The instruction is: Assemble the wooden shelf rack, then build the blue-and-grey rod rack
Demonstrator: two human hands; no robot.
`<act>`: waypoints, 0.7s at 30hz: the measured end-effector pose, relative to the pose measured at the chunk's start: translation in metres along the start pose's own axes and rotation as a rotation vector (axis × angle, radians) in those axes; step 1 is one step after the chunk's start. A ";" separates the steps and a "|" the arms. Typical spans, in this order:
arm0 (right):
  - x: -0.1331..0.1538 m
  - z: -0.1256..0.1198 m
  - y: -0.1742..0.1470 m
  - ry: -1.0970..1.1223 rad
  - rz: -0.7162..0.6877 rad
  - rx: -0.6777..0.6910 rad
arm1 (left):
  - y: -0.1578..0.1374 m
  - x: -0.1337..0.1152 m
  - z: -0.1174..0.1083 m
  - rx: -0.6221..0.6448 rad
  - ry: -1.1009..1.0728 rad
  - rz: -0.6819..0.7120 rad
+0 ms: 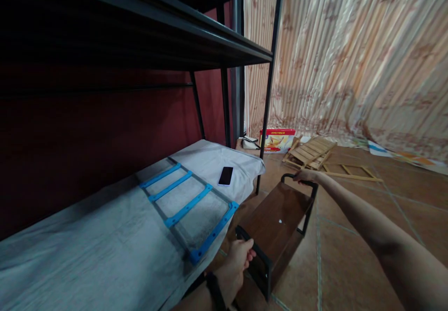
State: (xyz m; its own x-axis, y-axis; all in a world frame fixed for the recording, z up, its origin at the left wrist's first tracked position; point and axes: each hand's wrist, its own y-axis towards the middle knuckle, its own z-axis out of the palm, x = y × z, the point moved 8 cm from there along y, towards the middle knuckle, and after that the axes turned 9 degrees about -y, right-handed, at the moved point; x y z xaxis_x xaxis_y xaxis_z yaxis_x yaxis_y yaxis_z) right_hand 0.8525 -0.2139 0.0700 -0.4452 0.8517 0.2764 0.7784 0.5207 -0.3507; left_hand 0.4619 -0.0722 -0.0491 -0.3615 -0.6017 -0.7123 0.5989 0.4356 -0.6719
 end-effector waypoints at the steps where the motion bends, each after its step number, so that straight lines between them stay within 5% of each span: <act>1: 0.003 0.010 0.013 -0.008 -0.003 0.002 | 0.009 0.006 -0.003 -0.027 -0.001 -0.018; 11: 0.034 0.088 0.120 -0.113 0.047 0.009 | 0.073 0.017 -0.027 -0.158 -0.060 -0.006; 21: 0.042 0.130 0.171 -0.195 0.061 -0.043 | 0.103 0.014 -0.028 -0.136 -0.124 -0.004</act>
State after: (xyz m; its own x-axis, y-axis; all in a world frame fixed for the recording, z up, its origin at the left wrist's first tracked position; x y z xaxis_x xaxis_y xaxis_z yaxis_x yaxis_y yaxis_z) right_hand 0.9096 -0.0810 -0.0946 -0.4707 0.8791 0.0755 0.8229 0.4683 -0.3218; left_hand 0.4985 -0.0174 -0.1340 -0.2675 -0.6781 -0.6845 0.4927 0.5142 -0.7020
